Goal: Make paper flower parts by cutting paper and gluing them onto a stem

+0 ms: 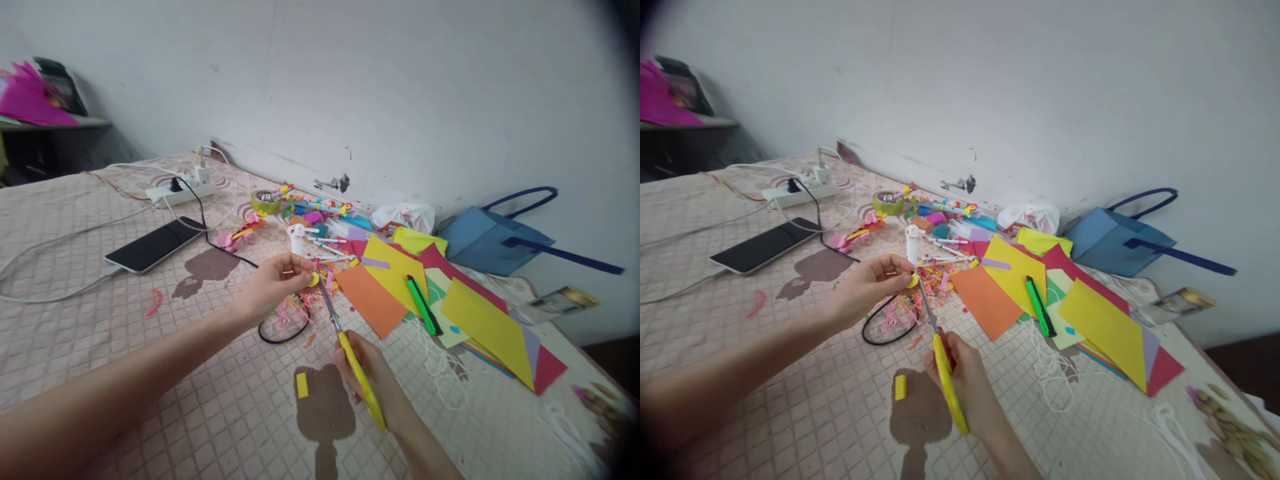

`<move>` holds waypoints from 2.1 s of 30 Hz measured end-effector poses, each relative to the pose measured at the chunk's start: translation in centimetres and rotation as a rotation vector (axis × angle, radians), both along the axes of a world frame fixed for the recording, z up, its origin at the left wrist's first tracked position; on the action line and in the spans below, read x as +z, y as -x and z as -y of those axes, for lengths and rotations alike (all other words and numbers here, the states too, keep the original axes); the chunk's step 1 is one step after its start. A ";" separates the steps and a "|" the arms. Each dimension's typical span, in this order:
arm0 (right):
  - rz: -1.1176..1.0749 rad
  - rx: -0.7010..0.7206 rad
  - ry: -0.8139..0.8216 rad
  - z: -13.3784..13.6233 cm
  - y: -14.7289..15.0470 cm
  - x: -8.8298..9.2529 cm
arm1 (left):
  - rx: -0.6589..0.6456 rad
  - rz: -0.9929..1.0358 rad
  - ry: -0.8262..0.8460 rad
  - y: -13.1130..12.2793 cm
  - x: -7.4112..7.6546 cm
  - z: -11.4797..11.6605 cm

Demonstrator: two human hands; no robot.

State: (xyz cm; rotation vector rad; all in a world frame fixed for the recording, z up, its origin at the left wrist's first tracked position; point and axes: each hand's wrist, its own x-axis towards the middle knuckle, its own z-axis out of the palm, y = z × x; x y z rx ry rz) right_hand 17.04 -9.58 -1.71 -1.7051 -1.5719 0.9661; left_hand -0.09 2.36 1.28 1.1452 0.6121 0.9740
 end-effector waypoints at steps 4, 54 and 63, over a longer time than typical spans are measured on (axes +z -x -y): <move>-0.043 -0.010 0.021 0.0 0.1 0.3 | -0.002 0.019 -0.005 0.0 0.0 0.0; -0.029 -0.007 -0.034 0.1 0.5 -0.2 | -0.042 0.002 0.154 -0.2 -0.2 0.6; -0.042 -0.030 -0.011 0.0 0.5 -0.1 | -0.021 -0.001 0.154 -0.2 0.0 0.7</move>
